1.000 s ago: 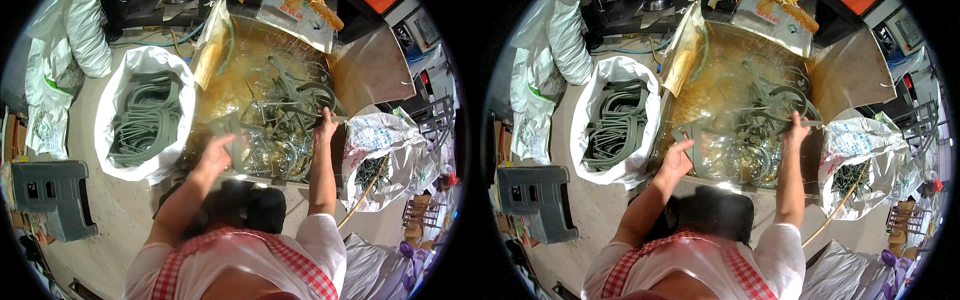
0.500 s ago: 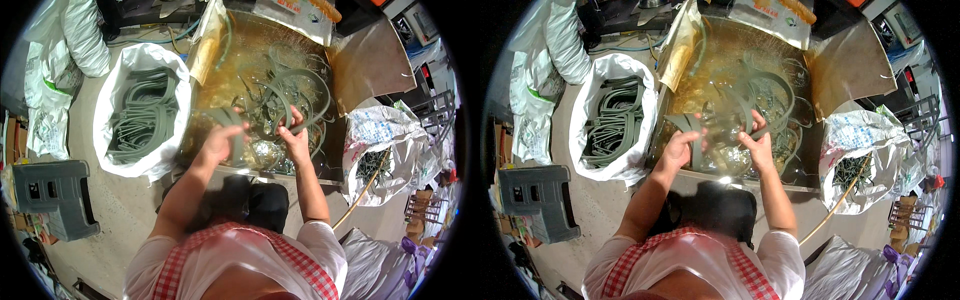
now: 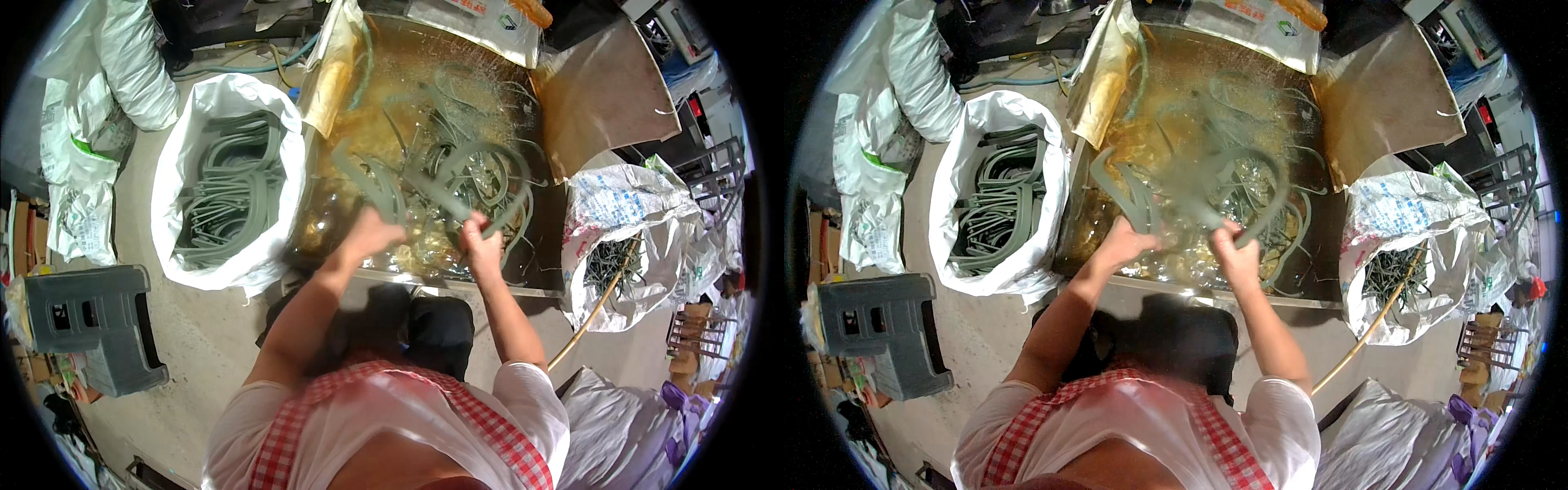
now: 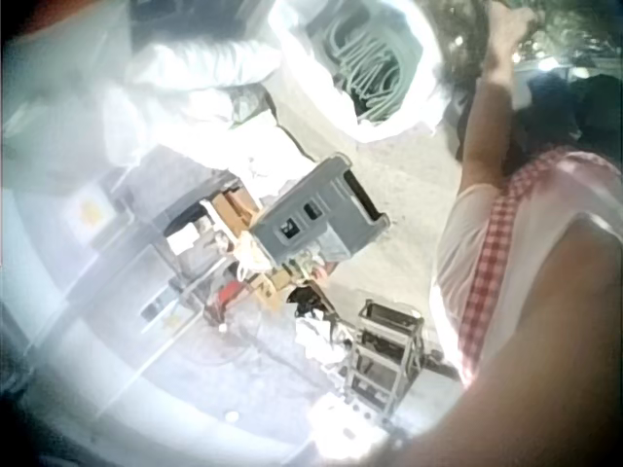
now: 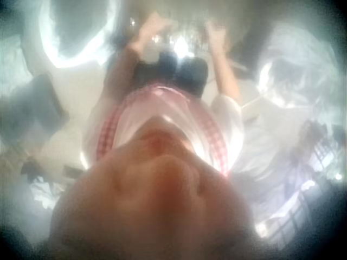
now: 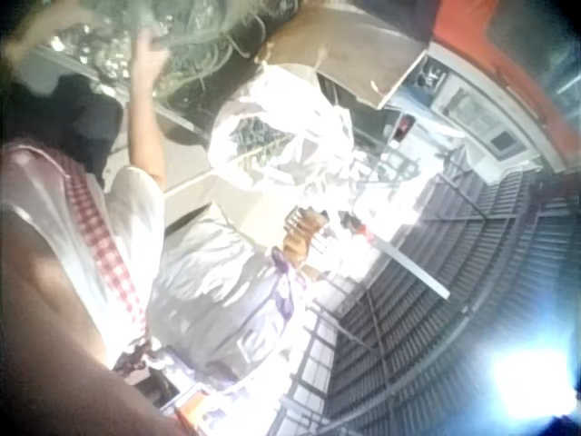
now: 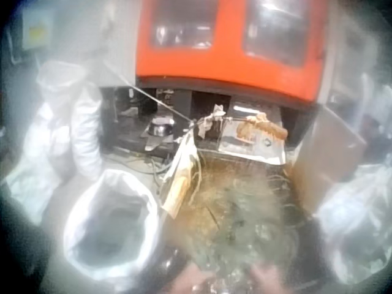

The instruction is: The person uses a wooden stick to stir green plastic straps submerged in a water-filled tray, then removes the straps by hand and places them into a large white bag.

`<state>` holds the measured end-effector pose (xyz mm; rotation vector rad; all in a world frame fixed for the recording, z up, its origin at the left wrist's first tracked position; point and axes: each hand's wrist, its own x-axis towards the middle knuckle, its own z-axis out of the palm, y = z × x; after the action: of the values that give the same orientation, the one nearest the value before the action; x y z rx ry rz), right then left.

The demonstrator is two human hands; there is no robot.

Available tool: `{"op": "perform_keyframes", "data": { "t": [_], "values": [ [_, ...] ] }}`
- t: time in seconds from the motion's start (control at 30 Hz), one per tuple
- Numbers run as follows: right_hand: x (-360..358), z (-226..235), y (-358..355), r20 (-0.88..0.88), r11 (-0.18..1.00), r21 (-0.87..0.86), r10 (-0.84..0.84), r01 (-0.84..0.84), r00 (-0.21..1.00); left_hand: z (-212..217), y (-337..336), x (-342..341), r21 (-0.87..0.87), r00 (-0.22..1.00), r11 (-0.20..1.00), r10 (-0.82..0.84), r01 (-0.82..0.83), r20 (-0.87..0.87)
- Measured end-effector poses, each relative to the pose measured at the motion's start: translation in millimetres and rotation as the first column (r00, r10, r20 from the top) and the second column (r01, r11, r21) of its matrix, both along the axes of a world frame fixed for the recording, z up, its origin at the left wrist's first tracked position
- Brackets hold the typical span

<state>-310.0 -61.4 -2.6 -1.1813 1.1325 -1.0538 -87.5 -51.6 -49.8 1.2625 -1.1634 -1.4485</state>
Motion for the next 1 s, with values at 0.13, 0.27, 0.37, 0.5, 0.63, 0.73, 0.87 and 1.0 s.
{"op": "perform_keyframes", "data": {
  "t": [0.13,0.27,0.37,0.5,0.63,0.73,0.87,1.0],
  "values": [
    [-5,17,-30,-0.163,0.867,-0.392,-0.395,0.308,0.904,-9,4,-2,0.062,0.830,0.957,-0.276,0.283,0.485],
    [-33,5,-70,-0.091,0.660,-0.488,-0.690,0.572,0.718,25,18,-18,0.328,0.431,0.771,-0.594,0.546,0.679],
    [-36,19,-79,0.170,0.526,-0.474,-0.732,0.706,0.660,14,18,-25,0.327,0.473,0.809,-0.560,0.489,0.680],
    [-17,86,-57,0.589,0.695,0.036,-0.596,0.719,0.546,-30,-9,-8,0.260,0.794,0.955,-0.269,0.144,0.545],
    [-28,85,-8,0.417,0.926,-0.095,-0.295,0.364,0.859,-6,-30,-1,0.193,0.955,0.964,0.126,-0.181,0.268],
    [-58,60,1,0.112,0.986,0.004,-0.165,0.166,0.980,6,-41,12,0.150,0.907,0.927,0.368,-0.342,-0.204],
    [-75,35,-16,-0.535,0.997,0.067,0.069,-0.039,0.842,57,-26,12,0.027,0.925,0.973,0.226,-0.229,-0.306],
    [-69,-12,-46,-0.725,0.971,-0.240,-0.190,0.016,0.662,63,9,-4,-0.062,0.971,0.970,-0.236,0.234,-0.029]
  ]
}}
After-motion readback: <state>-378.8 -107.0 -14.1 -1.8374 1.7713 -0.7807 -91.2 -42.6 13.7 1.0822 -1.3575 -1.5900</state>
